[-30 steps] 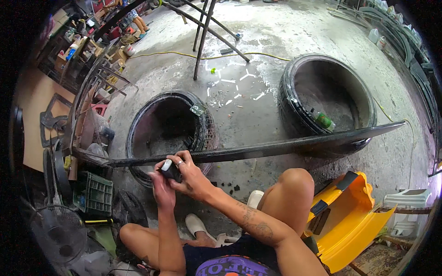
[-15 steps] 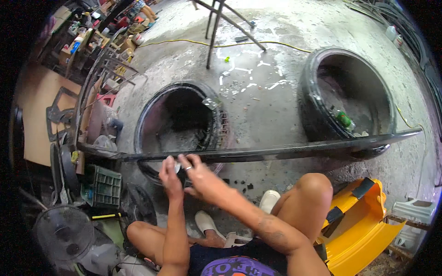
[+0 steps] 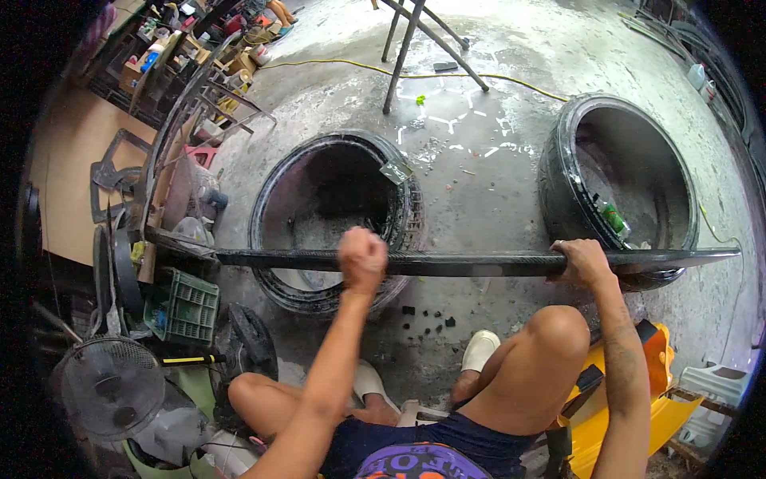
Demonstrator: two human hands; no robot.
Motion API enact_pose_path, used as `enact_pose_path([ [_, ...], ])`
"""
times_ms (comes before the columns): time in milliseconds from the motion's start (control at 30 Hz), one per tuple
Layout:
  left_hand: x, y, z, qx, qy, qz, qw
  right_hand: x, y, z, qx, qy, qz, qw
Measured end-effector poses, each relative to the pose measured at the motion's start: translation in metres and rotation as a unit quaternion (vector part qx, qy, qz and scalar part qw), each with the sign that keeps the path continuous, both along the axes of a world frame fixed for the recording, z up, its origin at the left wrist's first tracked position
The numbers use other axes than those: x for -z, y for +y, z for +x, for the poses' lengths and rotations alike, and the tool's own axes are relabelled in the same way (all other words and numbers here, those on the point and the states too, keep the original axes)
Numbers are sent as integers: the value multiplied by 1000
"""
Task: The person wets a sanding block in a yellow container and sands a long carbon fiber component by hand. They repeatedly dip the block into the water to continue sanding different sections before setting the piece down and picking up a phone.
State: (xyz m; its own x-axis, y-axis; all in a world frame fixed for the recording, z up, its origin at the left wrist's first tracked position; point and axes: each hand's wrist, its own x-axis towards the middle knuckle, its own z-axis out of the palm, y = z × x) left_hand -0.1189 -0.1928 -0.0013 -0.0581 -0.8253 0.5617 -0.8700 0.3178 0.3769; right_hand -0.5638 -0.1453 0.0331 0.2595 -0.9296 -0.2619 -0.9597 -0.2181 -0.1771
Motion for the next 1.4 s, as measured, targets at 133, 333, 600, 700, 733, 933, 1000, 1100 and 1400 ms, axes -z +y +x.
enact_pose_path([
  [133, -1, 17, -122, 126, 39, 11, 991, 2, -4, 6, -15, 12, -23, 1000],
  [333, -4, -2, -4, 0, 19, 33, 999, 8, -3, -6, -39, 28, -16, 999],
  [600, 7, 20, -187, 115, 70, 35, 990, 15, -6, -4, -42, -1, -46, 998],
  [700, 5, 24, -196, 177, 38, 15, 983, 9, -7, 2, -38, -7, -43, 998],
  [733, 7, 20, -184, 161, 10, -3, 987, 7, -8, -1, -35, -7, -33, 999],
  [933, -9, -12, 24, -153, -78, -70, 983, 7, -8, 4, -33, -25, -43, 998],
  [1000, 5, -1, -39, -65, 65, 17, 996, 12, -7, 1, -32, -5, -59, 998],
  [1100, -6, 25, -170, 123, 77, 15, 989, 8, -3, -2, -25, -62, -63, 996],
  [1400, -10, -19, 150, -199, -43, -72, 976, 18, -11, 5, -39, -77, -86, 993],
])
